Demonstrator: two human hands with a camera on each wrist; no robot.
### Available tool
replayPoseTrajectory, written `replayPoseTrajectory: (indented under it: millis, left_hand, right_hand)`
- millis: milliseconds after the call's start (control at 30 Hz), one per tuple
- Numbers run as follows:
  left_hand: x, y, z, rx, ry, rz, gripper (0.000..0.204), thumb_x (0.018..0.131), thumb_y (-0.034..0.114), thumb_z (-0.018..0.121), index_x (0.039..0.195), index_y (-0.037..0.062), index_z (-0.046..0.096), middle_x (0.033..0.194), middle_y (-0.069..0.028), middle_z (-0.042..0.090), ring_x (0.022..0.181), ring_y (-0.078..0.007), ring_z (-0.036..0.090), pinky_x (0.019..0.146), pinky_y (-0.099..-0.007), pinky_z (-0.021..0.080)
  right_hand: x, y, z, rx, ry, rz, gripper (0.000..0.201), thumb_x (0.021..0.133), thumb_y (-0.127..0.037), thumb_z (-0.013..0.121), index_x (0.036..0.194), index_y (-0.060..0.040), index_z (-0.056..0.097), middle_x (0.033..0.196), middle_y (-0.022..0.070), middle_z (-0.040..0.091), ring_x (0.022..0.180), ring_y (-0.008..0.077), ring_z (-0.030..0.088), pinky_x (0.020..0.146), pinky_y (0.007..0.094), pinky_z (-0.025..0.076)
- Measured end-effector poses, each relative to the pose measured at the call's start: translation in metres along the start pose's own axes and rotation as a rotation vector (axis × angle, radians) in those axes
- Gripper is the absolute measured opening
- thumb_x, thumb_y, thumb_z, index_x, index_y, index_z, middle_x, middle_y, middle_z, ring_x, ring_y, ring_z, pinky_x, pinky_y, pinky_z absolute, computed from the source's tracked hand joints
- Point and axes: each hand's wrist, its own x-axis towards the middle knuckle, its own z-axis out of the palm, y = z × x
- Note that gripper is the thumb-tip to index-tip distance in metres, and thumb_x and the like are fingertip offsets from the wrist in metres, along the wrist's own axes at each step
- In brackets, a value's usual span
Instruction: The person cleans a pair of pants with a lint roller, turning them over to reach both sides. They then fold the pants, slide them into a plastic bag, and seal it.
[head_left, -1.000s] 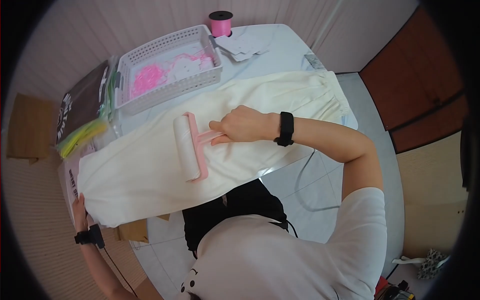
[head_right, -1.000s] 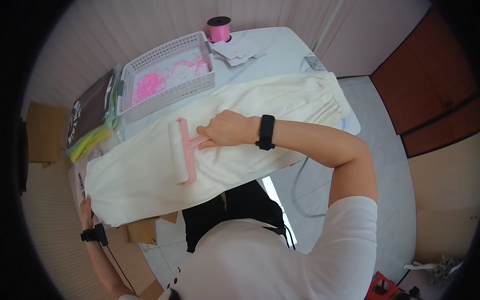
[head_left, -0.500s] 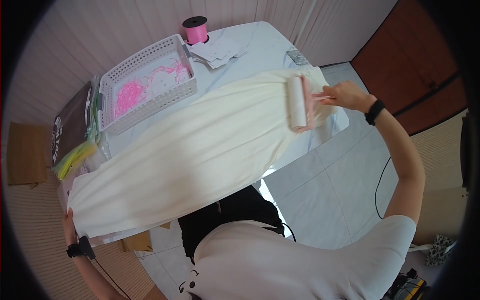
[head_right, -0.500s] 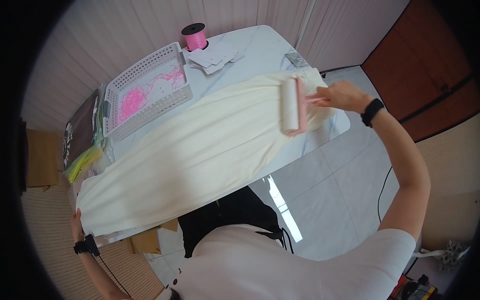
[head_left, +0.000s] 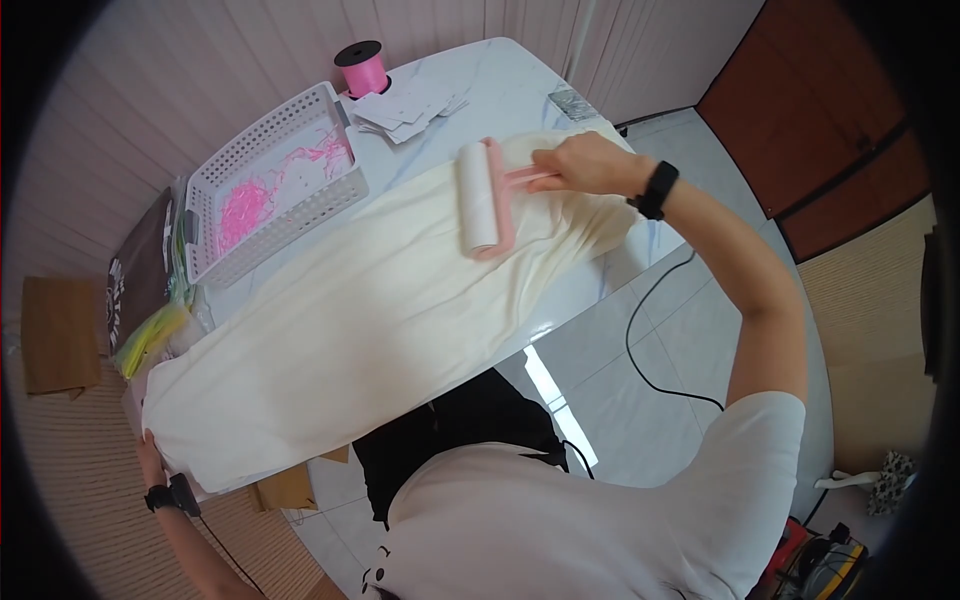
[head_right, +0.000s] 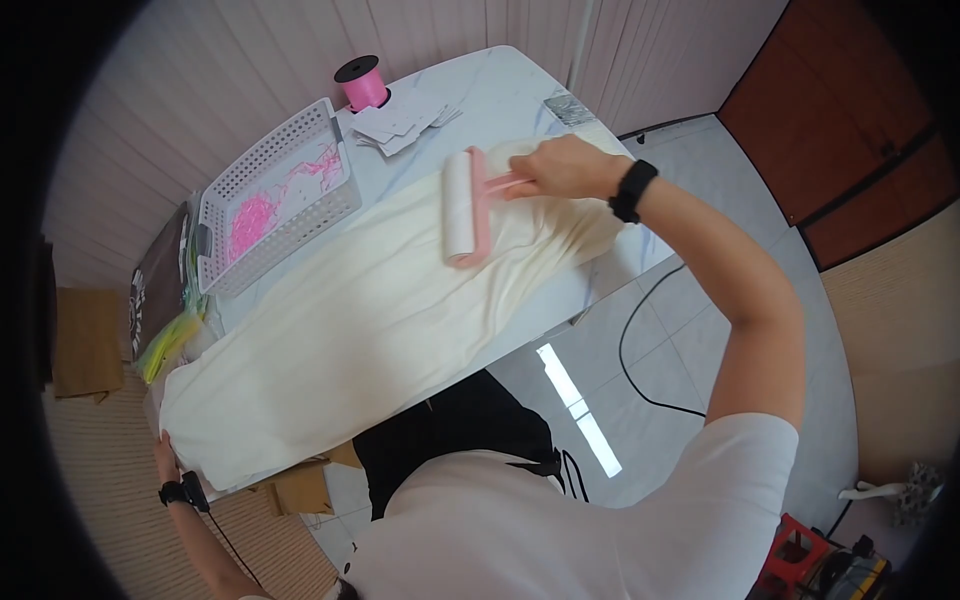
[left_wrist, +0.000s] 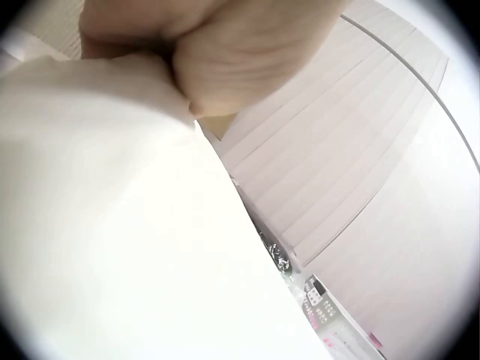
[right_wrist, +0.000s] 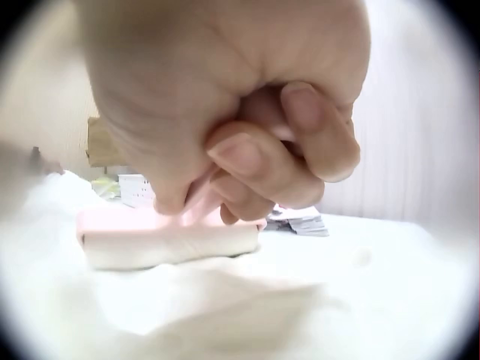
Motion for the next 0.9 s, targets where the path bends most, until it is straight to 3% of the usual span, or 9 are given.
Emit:
replayPoseTrajectory:
  millis: [133, 300, 467, 533, 567, 633, 700, 767, 900]
  left_hand:
    - [-0.004, -0.011, 0.007, 0.032, 0.077, 0.055, 0.051, 0.096, 0.034, 0.048, 0.119, -0.0115, 0.05, 0.113, -0.0216, 0.057, 0.1, -0.0271, 0.054, 0.089, -0.035, 0.042]
    - [-0.012, 0.008, 0.009, 0.05, 0.018, -0.024, 0.055, 0.095, 0.036, 0.05, 0.124, -0.0105, 0.048, 0.12, -0.0198, 0.056, 0.104, -0.0254, 0.056, 0.09, -0.0338, 0.043]
    - [-0.02, 0.01, -0.001, -0.543, -0.112, -0.136, 0.049, 0.092, 0.036, 0.057, 0.12, -0.0051, 0.053, 0.114, -0.0139, 0.058, 0.101, -0.0235, 0.055, 0.088, -0.0329, 0.043]
    - [-0.071, 0.058, 0.001, -0.669, -0.27, -0.106, 0.049, 0.09, 0.036, 0.06, 0.119, -0.003, 0.054, 0.114, -0.012, 0.058, 0.102, -0.0225, 0.055, 0.088, -0.0317, 0.043]
    - [-0.076, 0.057, -0.001, -0.627, -0.296, -0.113, 0.05, 0.09, 0.035, 0.061, 0.121, -0.003, 0.052, 0.115, -0.0121, 0.057, 0.104, -0.0222, 0.054, 0.089, -0.0313, 0.043]
    - [-0.084, 0.052, -0.003, -0.549, -0.344, -0.124, 0.052, 0.09, 0.034, 0.062, 0.125, -0.003, 0.048, 0.118, -0.0121, 0.055, 0.107, -0.0216, 0.052, 0.091, -0.0305, 0.042]
    - [-0.118, 0.074, 0.01, -0.337, -0.242, 0.006, 0.057, 0.09, 0.031, 0.062, 0.131, -0.0021, 0.042, 0.123, -0.0128, 0.052, 0.111, -0.0215, 0.049, 0.095, -0.0306, 0.039]
    - [-0.142, 0.086, 0.02, -0.032, -0.113, 0.162, 0.064, 0.09, 0.026, 0.061, 0.14, 0.0012, 0.03, 0.131, -0.0145, 0.045, 0.117, -0.0222, 0.044, 0.101, -0.031, 0.034]
    - [-0.126, 0.05, 0.018, -0.184, -0.055, 0.258, 0.059, 0.093, 0.025, 0.056, 0.141, 0.0032, 0.031, 0.132, -0.0141, 0.045, 0.119, -0.0234, 0.044, 0.104, -0.0322, 0.031]
  right_hand:
    - [-0.057, 0.037, -0.008, -0.049, -0.076, 0.18, 0.049, 0.089, -0.055, 0.049, 0.088, -0.0062, 0.058, 0.068, 0.0159, 0.061, 0.065, 0.0344, 0.06, 0.058, 0.0418, 0.047]
    - [-0.144, 0.072, -0.018, -0.057, -0.001, 0.335, 0.044, 0.088, -0.052, 0.054, 0.085, -0.0083, 0.058, 0.064, 0.0133, 0.06, 0.058, 0.0279, 0.058, 0.053, 0.0362, 0.044]
    - [-0.164, 0.066, 0.001, 0.389, 0.277, 0.824, 0.044, 0.088, -0.047, 0.06, 0.089, -0.0029, 0.058, 0.057, 0.0053, 0.05, 0.056, 0.0157, 0.055, 0.048, 0.0293, 0.044]
    - [-0.148, 0.045, 0.008, 0.722, 0.334, 0.935, 0.046, 0.087, -0.044, 0.063, 0.095, 0.0009, 0.059, 0.062, 0.0049, 0.053, 0.059, 0.0155, 0.056, 0.051, 0.0292, 0.046]
    - [-0.141, 0.039, 0.018, 0.788, 0.352, 0.897, 0.059, 0.081, -0.045, 0.068, 0.106, 0.0071, 0.056, 0.08, 0.0111, 0.06, 0.073, 0.0179, 0.06, 0.062, 0.0307, 0.051]
    - [-0.136, 0.041, 0.044, 0.882, 0.316, 0.858, 0.068, 0.079, -0.05, 0.069, 0.112, 0.0075, 0.054, 0.089, 0.0142, 0.061, 0.083, 0.0202, 0.062, 0.07, 0.0322, 0.052]
    - [-0.13, 0.039, 0.054, 1.029, 0.241, 0.882, 0.075, 0.076, -0.047, 0.073, 0.121, 0.0084, 0.05, 0.104, 0.0187, 0.062, 0.1, 0.0239, 0.061, 0.081, 0.0357, 0.052]
    - [-0.131, 0.034, 0.066, 1.093, 0.24, 0.824, 0.074, 0.074, -0.04, 0.076, 0.123, 0.0081, 0.047, 0.106, 0.0178, 0.061, 0.099, 0.0246, 0.061, 0.083, 0.0368, 0.052]
    - [-0.136, 0.014, 0.059, 1.253, 0.316, 0.776, 0.068, 0.075, -0.026, 0.077, 0.123, 0.0074, 0.045, 0.109, 0.0166, 0.06, 0.1, 0.0254, 0.061, 0.087, 0.0408, 0.051]
